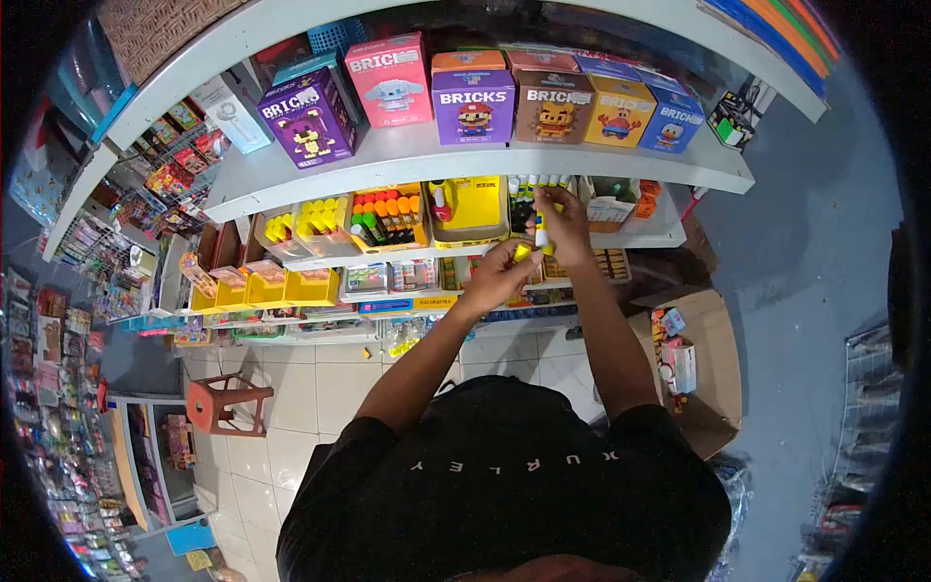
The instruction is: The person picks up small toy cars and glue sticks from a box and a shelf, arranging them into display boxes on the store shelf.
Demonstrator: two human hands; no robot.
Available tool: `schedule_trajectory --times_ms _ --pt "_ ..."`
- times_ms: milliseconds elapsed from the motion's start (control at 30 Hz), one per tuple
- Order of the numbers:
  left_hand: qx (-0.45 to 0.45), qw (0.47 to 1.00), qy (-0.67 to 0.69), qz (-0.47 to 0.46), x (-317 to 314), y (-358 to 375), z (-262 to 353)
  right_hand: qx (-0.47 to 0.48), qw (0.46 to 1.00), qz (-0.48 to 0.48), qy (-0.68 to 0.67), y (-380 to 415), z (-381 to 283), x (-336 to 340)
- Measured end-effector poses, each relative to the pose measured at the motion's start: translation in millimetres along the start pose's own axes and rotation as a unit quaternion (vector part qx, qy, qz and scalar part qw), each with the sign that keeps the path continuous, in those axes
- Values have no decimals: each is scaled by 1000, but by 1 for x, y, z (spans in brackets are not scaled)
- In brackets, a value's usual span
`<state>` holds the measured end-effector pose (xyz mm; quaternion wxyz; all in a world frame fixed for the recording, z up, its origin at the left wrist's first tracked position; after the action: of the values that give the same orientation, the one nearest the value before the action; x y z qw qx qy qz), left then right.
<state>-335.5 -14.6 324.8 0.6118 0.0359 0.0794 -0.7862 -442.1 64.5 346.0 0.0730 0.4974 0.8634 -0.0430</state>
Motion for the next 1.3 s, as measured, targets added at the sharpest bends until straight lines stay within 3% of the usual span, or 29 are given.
schedule_trajectory --times_ms 267,367,467,567,700,900,1000,1100,1167,1300 --pt "2 994 -65 84 13 -2 0 72 994 11 -77 12 1 -7" --pt "-9 989 -77 124 28 1 -8 56 997 14 -54 20 -9 -1" --pt "-35 984 -40 168 39 7 10 51 995 44 74 31 -21 10" --pt "-28 978 -40 201 56 6 25 25 994 -48 98 44 -24 -6" --pt "-58 980 -107 157 56 -9 40 -46 978 -168 114 45 0 -24" --pt "-30 987 -66 145 48 -15 41 -14 985 -121 125 39 -27 -18" --pt "3 985 -40 167 66 -15 4 19 965 -44 258 14 -38 1" --pt "-83 947 -260 168 49 -8 24 117 915 -6 386 -6 -52 -1" --pt "-21 955 -278 100 31 -6 19 200 866 15 457 -9 -59 -11" --pt "3 938 -345 43 15 -5 16 205 856 6 474 -24 -41 -13"
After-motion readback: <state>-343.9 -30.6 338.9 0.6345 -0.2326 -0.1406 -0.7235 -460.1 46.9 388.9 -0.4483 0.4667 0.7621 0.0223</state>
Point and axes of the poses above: each hand's wrist, its own y-axis away from the middle knuckle, its own x-axis out of the back of the hand, z = x × y, the point moved 10 cm from there along -y, towards the middle knuckle, and after that the axes turned 12 degrees about -z, right-handed, at the moved point
